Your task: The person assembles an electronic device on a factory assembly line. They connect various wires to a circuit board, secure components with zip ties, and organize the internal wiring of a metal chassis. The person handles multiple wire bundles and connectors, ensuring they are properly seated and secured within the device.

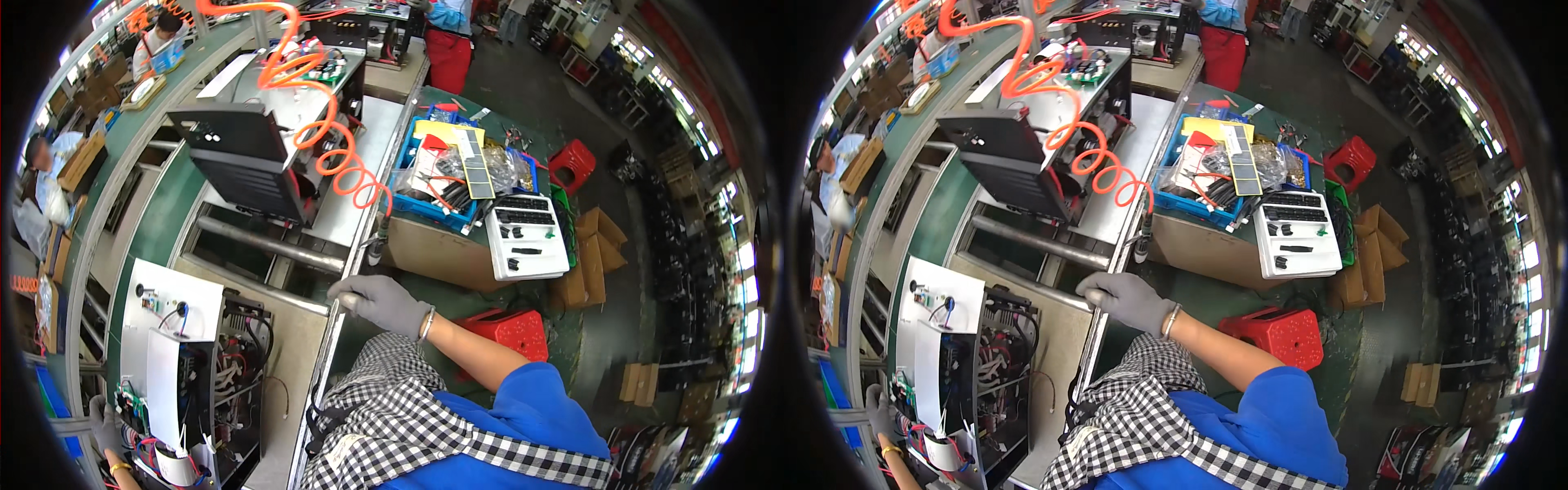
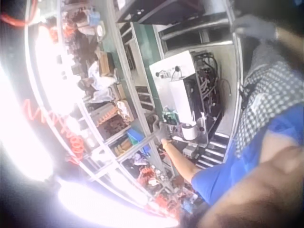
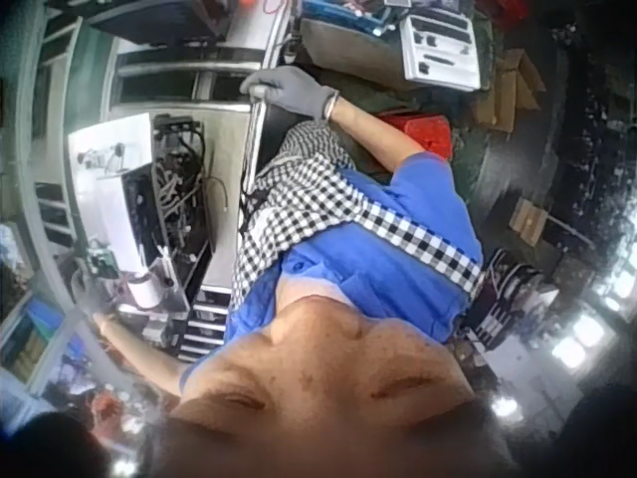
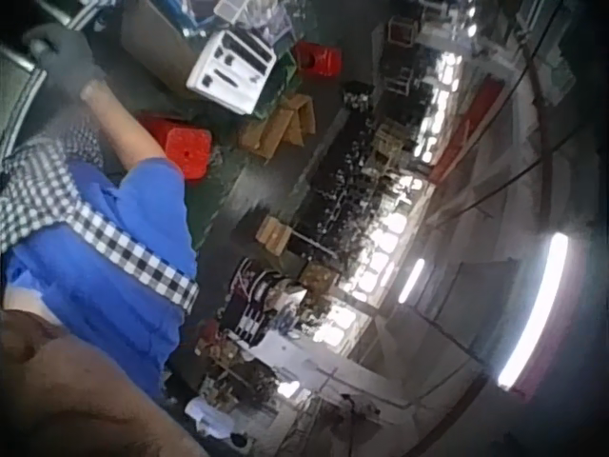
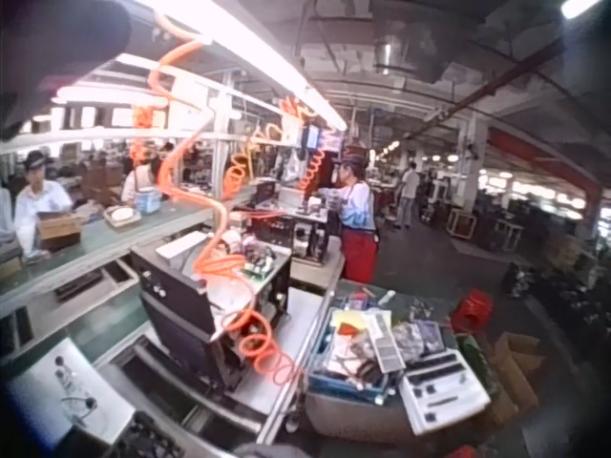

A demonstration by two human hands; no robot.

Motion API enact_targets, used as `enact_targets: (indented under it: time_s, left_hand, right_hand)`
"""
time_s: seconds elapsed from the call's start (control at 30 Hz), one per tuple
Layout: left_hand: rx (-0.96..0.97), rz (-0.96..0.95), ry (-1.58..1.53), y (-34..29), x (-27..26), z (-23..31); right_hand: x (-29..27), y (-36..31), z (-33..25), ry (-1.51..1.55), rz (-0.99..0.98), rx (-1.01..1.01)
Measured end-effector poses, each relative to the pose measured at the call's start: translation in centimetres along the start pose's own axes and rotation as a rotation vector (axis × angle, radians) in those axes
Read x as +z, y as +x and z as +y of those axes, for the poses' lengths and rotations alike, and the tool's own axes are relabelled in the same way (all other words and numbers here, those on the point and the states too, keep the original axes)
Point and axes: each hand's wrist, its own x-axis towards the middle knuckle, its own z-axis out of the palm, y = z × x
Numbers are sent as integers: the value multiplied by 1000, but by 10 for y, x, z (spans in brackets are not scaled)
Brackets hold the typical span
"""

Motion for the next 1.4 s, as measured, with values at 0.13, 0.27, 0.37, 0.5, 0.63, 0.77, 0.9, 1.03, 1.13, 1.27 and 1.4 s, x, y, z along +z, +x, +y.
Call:
enact_targets:
  time_s: [0.13,0.27,0.37,0.5,0.63,0.77,0.9,1.03,1.13,1.27,1.4]
  left_hand:
    - [43,173,-8,-8,-24,80]
    - [313,455,-60,-14,1,202]
    - [428,489,-88,-39,77,307]
    - [364,135,-682,-62,204,366]
    - [780,201,121,-137,310,587]
    - [783,99,-16,-147,404,656]
    - [810,-30,-34,-169,462,699]
    - [805,-103,-48,-183,488,709]
    - [703,-145,-123,-191,498,709]
    - [613,-196,-197,-195,514,707]
    - [630,-252,-233,-192,522,719]
  right_hand:
    - [-65,-21,51,-15,10,124]
    - [-144,-36,91,-27,28,140]
    - [-211,-58,129,-144,130,107]
    - [-319,-106,201,-164,302,316]
    - [-434,-154,280,-356,684,490]
    - [-508,-163,313,-531,857,445]
    - [-540,-146,335,-690,774,419]
    - [-545,-137,342,-669,684,460]
    - [-550,-144,356,-668,726,384]
    - [-563,-144,371,-706,775,280]
    - [-567,-135,379,-795,770,234]
